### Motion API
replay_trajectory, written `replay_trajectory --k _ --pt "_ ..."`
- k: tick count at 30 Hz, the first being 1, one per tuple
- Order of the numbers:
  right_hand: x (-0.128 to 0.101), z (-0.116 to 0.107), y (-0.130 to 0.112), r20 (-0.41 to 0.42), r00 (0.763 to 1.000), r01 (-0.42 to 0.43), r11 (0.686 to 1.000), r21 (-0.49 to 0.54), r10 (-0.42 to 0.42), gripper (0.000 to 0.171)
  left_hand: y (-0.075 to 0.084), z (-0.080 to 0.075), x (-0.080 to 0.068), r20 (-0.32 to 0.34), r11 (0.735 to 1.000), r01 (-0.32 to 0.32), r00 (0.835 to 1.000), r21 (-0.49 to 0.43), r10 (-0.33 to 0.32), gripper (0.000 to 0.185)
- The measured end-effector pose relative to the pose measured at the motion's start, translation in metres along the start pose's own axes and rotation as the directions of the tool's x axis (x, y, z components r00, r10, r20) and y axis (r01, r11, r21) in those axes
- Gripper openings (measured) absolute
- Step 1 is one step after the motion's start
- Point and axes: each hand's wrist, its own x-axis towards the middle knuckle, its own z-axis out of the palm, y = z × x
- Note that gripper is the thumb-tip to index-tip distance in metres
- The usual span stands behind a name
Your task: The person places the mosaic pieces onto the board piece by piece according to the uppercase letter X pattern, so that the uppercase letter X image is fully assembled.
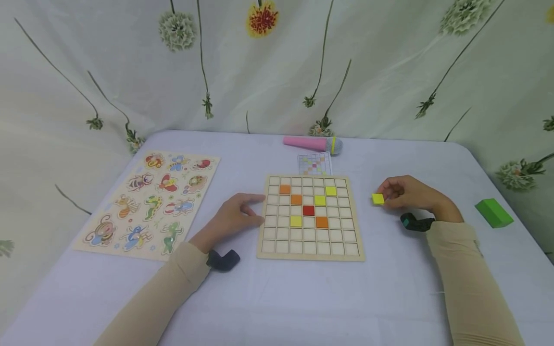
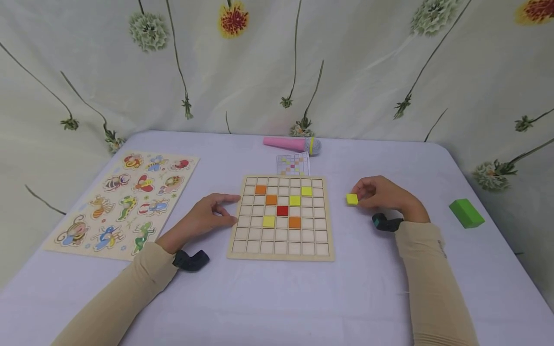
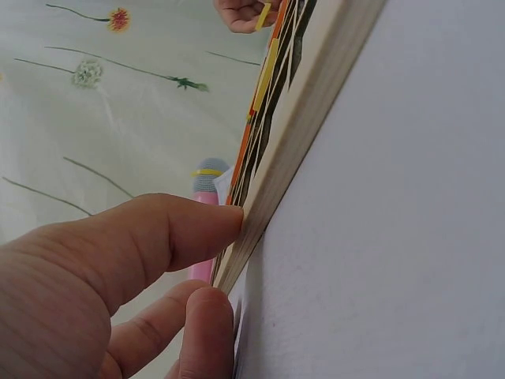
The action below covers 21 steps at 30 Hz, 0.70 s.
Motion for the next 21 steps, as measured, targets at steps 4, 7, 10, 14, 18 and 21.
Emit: replay_trajectory --k 4,7,10,14,18,21 --pt "0.004 0.004 -0.007 0.002 1.000 0.015 1.000 0.009 -0.015 0.027 0.000 0.000 0.001 0.000 1.000 -0.006 1.000 0.008 0.006 0.064" --pt "0.007 0.008 -0.012 0.004 0.999 0.033 0.999 0.024 -0.033 0.026 0.000 -0.001 0.001 -0.002 1.000 -0.007 1.000 0.009 0.007 0.064" --pt "0.010 0.011 -0.019 0.005 0.999 0.052 0.998 0.022 -0.052 0.025 0.001 -0.001 0.001 -0.003 1.000 -0.005 1.000 0.010 0.005 0.065" --pt "0.012 0.017 -0.027 0.007 0.996 0.088 0.996 0.009 -0.088 0.025 0.001 -0.001 0.001 -0.004 1.000 0.002 1.000 0.010 -0.002 0.065" --pt "0.015 0.023 -0.036 0.012 0.994 0.112 0.994 -0.010 -0.112 0.025 0.001 0.000 0.001 -0.006 1.000 0.006 1.000 0.012 -0.006 0.065" --pt "0.017 0.027 -0.043 0.018 0.993 0.117 0.993 -0.024 -0.116 0.025 0.001 0.000 0.001 -0.007 1.000 0.008 1.000 0.010 -0.008 0.065"
